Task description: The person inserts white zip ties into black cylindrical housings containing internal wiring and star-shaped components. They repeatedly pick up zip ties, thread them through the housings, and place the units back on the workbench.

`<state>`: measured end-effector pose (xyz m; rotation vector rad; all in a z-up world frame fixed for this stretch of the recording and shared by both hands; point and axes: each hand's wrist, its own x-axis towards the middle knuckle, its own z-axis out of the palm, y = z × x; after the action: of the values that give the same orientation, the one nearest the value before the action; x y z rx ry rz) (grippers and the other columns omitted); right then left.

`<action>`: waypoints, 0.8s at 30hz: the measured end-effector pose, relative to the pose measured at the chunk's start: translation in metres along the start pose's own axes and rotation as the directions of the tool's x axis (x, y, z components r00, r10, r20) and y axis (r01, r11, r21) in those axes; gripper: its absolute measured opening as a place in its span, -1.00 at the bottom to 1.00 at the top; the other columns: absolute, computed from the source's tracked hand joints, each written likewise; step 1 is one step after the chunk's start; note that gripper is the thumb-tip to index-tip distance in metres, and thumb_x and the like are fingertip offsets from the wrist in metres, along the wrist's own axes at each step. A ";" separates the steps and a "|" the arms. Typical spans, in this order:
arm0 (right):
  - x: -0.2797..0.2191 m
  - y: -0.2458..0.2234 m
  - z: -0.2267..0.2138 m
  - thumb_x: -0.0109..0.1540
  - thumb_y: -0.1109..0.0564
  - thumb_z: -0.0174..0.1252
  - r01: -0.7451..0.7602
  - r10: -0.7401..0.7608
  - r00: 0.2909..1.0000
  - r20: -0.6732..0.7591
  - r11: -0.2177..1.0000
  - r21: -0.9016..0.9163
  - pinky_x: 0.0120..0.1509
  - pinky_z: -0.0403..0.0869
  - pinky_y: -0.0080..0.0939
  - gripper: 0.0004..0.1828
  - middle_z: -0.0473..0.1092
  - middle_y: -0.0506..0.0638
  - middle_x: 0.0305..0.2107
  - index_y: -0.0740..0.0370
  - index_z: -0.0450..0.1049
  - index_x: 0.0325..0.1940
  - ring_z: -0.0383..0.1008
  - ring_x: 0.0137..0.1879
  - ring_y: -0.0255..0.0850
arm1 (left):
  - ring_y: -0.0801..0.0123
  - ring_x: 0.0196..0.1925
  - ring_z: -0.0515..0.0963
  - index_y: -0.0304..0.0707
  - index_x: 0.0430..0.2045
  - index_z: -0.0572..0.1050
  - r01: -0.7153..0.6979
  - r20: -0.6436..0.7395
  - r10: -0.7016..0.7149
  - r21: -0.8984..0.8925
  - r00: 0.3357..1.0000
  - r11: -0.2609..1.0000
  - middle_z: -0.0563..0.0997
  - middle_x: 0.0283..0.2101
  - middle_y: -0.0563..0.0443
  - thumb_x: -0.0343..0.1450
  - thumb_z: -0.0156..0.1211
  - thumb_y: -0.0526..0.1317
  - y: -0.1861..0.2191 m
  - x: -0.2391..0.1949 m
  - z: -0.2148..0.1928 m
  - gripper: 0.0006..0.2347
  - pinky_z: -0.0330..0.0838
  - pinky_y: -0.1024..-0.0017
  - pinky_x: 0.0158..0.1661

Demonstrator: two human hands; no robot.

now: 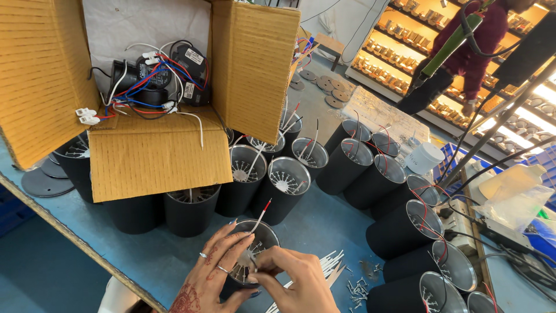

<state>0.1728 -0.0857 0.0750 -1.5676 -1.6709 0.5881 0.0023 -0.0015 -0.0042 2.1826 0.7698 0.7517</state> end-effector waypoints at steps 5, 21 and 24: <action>-0.004 0.000 -0.001 0.04 0.16 0.46 0.039 -0.048 0.997 -0.054 0.985 -0.168 -0.21 0.56 -0.19 -0.84 0.59 -0.02 -0.49 0.22 0.60 -0.42 0.66 -0.29 -0.18 | 0.02 0.55 -0.01 -0.07 0.36 0.22 -0.031 0.012 0.031 0.003 0.999 1.000 0.24 0.40 0.03 0.11 0.59 -0.14 -0.002 -0.001 0.000 -0.13 -0.04 -0.09 0.41; -0.003 -0.017 -0.031 0.01 0.17 0.48 0.028 -0.063 0.932 -0.358 0.994 -0.102 -0.15 0.62 -0.29 -0.67 0.62 -0.01 -0.44 0.29 0.61 -0.19 0.71 -0.26 -0.28 | -0.18 0.34 0.33 -0.33 0.37 0.00 -0.039 -0.546 -0.081 -0.206 0.834 0.978 0.23 0.35 -0.36 -0.06 0.65 -0.16 -0.053 -0.034 0.083 0.10 0.30 0.04 0.24; -0.006 -0.014 -0.041 0.02 0.21 0.46 0.015 -0.073 0.898 -0.435 0.991 -0.135 -0.16 0.62 -0.30 -0.74 0.62 -0.02 -0.46 0.30 0.62 -0.24 0.71 -0.30 -0.28 | -0.03 0.29 0.40 -0.20 0.38 0.10 0.208 -0.407 -0.299 -0.252 0.863 0.945 0.32 0.32 -0.26 -0.18 0.71 -0.13 -0.066 -0.034 0.087 0.15 0.33 0.11 0.22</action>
<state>0.1956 -0.1000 0.1090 -1.6036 -1.4119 0.0857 0.0209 -0.0231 -0.1150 1.6994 1.1318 1.1495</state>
